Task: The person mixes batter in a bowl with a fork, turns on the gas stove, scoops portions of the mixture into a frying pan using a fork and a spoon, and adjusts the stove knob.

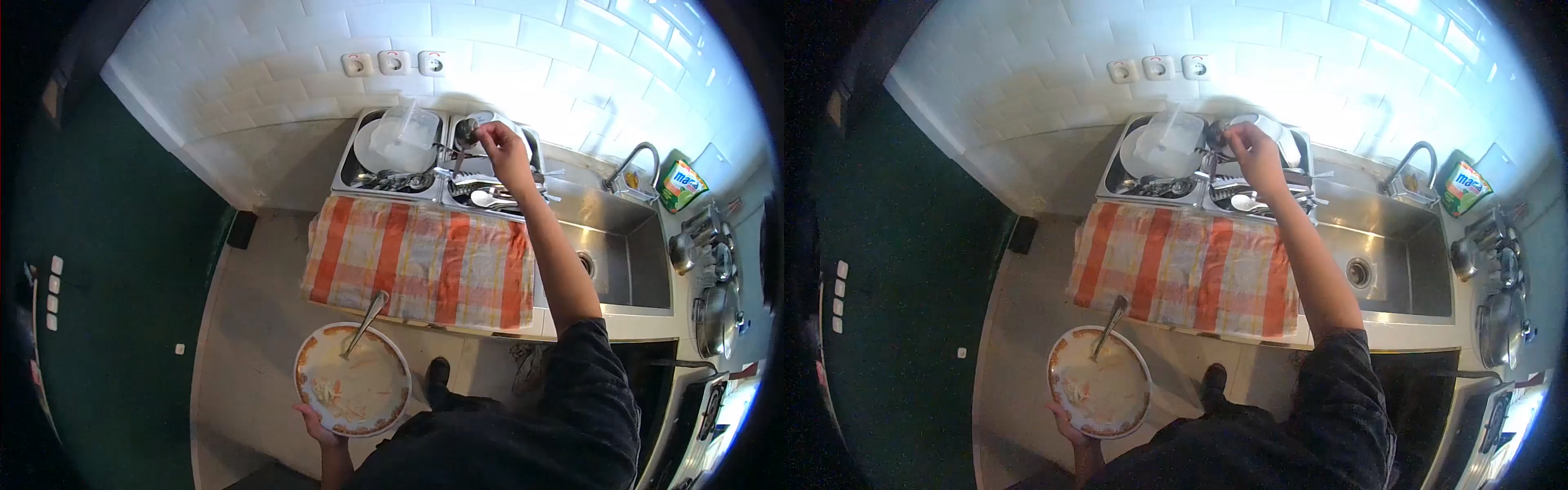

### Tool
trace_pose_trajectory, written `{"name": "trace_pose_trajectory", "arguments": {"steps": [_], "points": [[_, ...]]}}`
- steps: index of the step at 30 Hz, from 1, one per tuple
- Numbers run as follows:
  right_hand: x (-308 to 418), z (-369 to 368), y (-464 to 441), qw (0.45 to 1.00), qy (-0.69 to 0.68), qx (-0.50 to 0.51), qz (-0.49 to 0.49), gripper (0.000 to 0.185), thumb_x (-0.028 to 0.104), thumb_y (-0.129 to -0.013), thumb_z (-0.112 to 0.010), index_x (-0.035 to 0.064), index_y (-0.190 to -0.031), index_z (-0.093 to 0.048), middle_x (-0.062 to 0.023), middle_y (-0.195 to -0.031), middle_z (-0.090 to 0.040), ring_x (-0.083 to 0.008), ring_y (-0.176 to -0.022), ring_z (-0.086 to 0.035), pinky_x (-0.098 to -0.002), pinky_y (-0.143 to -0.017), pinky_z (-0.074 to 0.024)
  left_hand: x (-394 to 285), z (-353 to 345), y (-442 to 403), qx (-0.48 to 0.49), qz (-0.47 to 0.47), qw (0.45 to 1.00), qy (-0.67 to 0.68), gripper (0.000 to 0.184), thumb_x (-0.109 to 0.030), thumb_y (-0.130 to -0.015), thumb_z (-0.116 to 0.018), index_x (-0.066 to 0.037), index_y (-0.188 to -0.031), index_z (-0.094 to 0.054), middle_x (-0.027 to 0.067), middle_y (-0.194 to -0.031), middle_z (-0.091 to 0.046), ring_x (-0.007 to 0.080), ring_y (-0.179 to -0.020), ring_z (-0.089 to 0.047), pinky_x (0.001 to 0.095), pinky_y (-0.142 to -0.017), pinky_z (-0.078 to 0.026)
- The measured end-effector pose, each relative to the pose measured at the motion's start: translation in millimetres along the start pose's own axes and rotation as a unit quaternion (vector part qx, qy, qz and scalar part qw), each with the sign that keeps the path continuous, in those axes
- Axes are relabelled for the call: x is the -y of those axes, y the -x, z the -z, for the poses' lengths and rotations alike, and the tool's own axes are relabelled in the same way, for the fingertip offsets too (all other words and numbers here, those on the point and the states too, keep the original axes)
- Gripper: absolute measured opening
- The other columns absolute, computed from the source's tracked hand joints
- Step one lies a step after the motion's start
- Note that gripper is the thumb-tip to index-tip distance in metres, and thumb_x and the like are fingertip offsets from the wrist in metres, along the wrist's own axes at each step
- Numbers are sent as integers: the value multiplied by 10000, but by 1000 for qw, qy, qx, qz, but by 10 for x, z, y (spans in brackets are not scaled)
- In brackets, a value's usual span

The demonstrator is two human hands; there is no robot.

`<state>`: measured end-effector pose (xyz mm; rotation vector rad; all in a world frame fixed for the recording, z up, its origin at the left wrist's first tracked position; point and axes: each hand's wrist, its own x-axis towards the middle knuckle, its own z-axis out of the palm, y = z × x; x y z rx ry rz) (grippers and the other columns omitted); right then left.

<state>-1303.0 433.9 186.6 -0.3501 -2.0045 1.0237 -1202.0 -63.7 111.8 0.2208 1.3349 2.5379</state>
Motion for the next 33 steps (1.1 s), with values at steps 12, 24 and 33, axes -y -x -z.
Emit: {"name": "trace_pose_trajectory", "arguments": {"steps": [12, 24, 33], "points": [[-292, 384, 343, 899, 375, 193, 115, 200, 253, -826, -513, 69, -760, -554, -120, -738, -585, -311, -691, -589, -406, -577, -468, 56, -101, -53, -35, 0, 999, 14, 615, -462, -915, -245, 1, -1320, -233, 176, -1315, -315, 317, -1198, -346, 451, -998, -284], [-499, -474, 44, 853, 427, 276, 115, 149, 217, -741, -569, 85, -765, -633, -110, -768, -619, -278, -710, -617, -401, -582, -493, 160, 69, -22, -97, -18, 995, -7, 669, -528, -891, -256, -22, -1327, -222, 158, -1326, -305, 303, -1204, -340, 440, -999, -280], [-883, -1622, -31, 732, 560, 288, 260, 103, 223, -675, -576, 143, -658, -638, -30, -832, -569, -170, -913, -509, -318, -749, -374, 142, 97, 85, -85, -61, 994, 34, 617, -459, -916, -239, 16, -1309, -252, 177, -1309, -331, 312, -1190, -357, 446, -1001, -278]]}}
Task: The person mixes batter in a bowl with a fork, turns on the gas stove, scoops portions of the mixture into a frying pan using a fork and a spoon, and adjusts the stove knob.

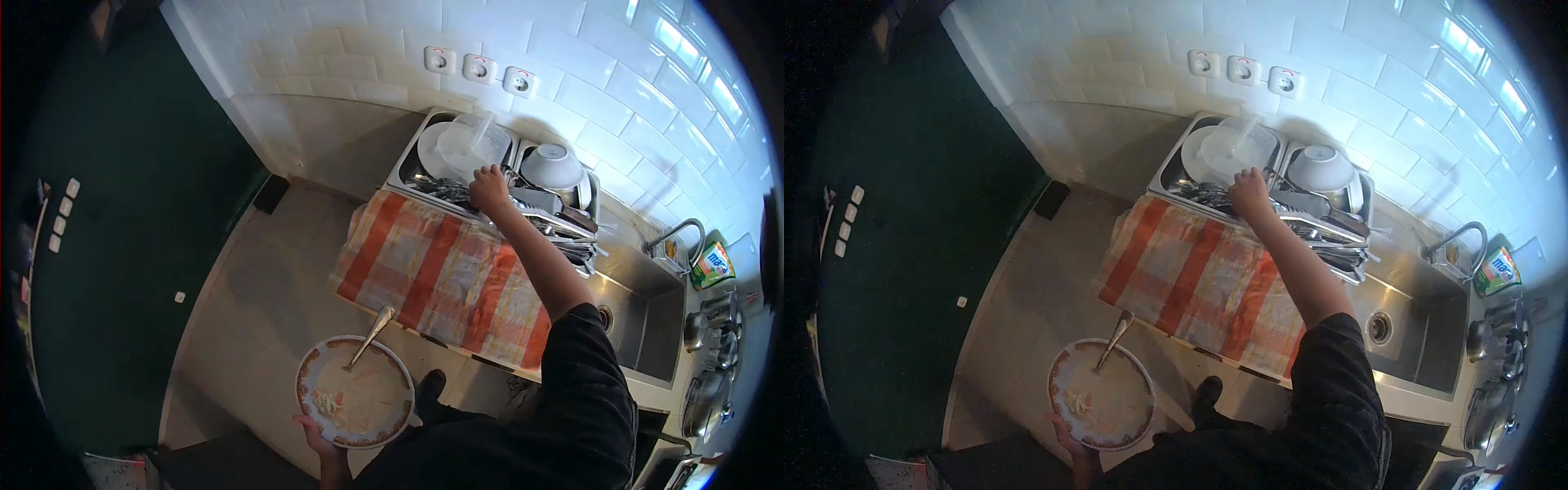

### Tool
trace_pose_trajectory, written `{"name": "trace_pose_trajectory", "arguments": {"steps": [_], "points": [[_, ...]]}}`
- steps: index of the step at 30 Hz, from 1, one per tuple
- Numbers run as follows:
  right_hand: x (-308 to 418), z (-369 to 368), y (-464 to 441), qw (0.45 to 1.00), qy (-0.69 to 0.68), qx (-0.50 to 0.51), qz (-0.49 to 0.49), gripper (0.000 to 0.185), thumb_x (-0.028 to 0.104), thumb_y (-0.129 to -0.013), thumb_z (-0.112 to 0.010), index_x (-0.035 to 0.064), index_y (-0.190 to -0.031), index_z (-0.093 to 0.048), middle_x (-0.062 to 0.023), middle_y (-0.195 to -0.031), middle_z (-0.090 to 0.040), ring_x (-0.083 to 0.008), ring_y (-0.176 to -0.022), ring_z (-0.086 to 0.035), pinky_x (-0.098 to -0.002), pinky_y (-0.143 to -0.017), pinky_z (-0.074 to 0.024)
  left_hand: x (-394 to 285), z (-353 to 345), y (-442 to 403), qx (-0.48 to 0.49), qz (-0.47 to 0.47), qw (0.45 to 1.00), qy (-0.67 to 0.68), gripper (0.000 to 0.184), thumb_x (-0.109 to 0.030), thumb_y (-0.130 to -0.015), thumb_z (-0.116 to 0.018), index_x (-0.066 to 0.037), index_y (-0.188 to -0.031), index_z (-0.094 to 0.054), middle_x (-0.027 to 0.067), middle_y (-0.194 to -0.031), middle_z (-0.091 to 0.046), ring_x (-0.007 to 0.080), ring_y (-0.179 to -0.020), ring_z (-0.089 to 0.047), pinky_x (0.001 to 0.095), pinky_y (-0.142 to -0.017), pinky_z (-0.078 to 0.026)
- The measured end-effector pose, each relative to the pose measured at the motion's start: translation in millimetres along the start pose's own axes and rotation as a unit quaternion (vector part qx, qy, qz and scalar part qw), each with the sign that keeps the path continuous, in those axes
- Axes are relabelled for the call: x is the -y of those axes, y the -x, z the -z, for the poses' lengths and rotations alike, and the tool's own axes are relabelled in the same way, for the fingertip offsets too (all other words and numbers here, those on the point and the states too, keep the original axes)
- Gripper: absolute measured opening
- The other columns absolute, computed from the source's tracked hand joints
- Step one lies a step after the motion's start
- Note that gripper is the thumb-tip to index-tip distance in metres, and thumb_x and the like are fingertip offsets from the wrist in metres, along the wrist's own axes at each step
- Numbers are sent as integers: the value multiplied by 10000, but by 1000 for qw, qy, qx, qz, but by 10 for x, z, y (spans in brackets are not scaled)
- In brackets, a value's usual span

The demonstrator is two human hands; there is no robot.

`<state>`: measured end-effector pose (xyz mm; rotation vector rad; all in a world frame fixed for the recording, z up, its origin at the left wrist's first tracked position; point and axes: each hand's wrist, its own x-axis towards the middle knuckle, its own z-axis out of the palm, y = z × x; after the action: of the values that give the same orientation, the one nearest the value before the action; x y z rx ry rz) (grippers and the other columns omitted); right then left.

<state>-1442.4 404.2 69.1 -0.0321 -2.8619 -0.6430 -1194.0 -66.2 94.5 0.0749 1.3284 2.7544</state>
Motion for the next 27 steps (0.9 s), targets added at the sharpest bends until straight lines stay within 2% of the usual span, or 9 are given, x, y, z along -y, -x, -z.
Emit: {"name": "trace_pose_trajectory", "arguments": {"steps": [5, 8, 11, 12, 16, 20, 22, 24, 27], "points": [[-173, 119, -56, 996, -37, 39, -74, 76, 155, -680, -577, 117, -695, -640, -77, -738, -638, -219, -721, -620, -366, -708, -413, 18, 279, 86, -25, 17, 998, -51, 660, -513, -896, -238, -13, -1326, -228, 159, -1330, -306, 305, -1204, -339, 437, -1003, -274], [-436, 461, 76, 991, -61, -19, -118, 88, 136, -702, -563, 103, -721, -642, -93, -757, -638, -242, -735, -624, -386, -667, -456, -9, 293, 79, -22, 21, 997, -65, 683, -545, -885, -240, -33, -1335, -218, 148, -1336, -300, 297, -1210, -333, 432, -1003, -275], [-730, 848, 457, 946, -228, -107, -204, 95, 128, -686, -574, 59, -722, -629, -137, -771, -628, -273, -727, -619, -382, -659, -471, -54, 244, 38, 3, 25, 997, -77, 684, -549, -883, -238, -38, -1337, -216, 148, -1336, -299, 295, -1214, -329, 437, -1006, -274], [-790, 1022, 660, 924, -300, -166, -168, 130, 141, -695, -596, 29, -756, -619, -164, -766, -612, -287, -707, -611, -360, -633, -475, -31, 260, 12, 12, 30, 996, -81, 686, -551, -882, -238, -40, -1338, -215, 149, -1336, -298, 295, -1215, -327, 440, -1006, -273], [-757, 1410, 1606, 757, -529, -198, -330, 112, 131, -831, -534, 28, -799, -565, -48, -801, -616, -104, -704, -560, -269, -621, -441, -81, 194, -37, 68, 67, 995, -18, 678, -543, -887, -222, -39, -1339, -211, 148, -1336, -298, 297, -1218, -324, 441, -1009, -272], [175, 1771, 2700, 339, -868, -215, -292, 139, 204, -864, -490, 116, -944, -417, -30, -905, -490, -169, -819, -554, -361, -713, -498, -113, 291, 2, 130, 140, 981, 30, 645, -504, -907, -197, -17, -1328, -230, 146, -1317, -331, 288, -1207, -345, 421, -1012, -276], [934, 1797, 3270, 328, -872, -141, -336, 223, 302, -890, -466, 153, -1012, -354, -97, -956, -540, -221, -831, -575, -393, -707, -507, 3, 476, 15, 129, 162, 978, 31, 630, -482, -917, -185, 3, -1313, -258, 143, -1298, -361, 270, -1190, -368, 402, -1010, -283], [1692, 2019, 3886, 315, -864, -7, -393, 194, 281, -907, -436, 137, -1007, -352, -89, -819, -562, -188, -728, -586, -339, -628, -498, -54, 438, 119, 156, 152, 974, -66, 647, -502, -909, -191, 6, -1298, -286, 144, -1292, -372, 257, -1177, -386, 391, -993, -302], [2599, 2581, 4725, 275, -838, 53, -468, 173, 258, -916, -419, 123, -1006, -359, -87, -762, -566, -174, -685, -581, -291, -593, -473, -237, 225, 405, 214, 178, 949, -147, 621, -476, -923, -201, 16, -1289, -303, 134, -1267, -399, 222, -1133, -416, 342, -962, -324]]}}
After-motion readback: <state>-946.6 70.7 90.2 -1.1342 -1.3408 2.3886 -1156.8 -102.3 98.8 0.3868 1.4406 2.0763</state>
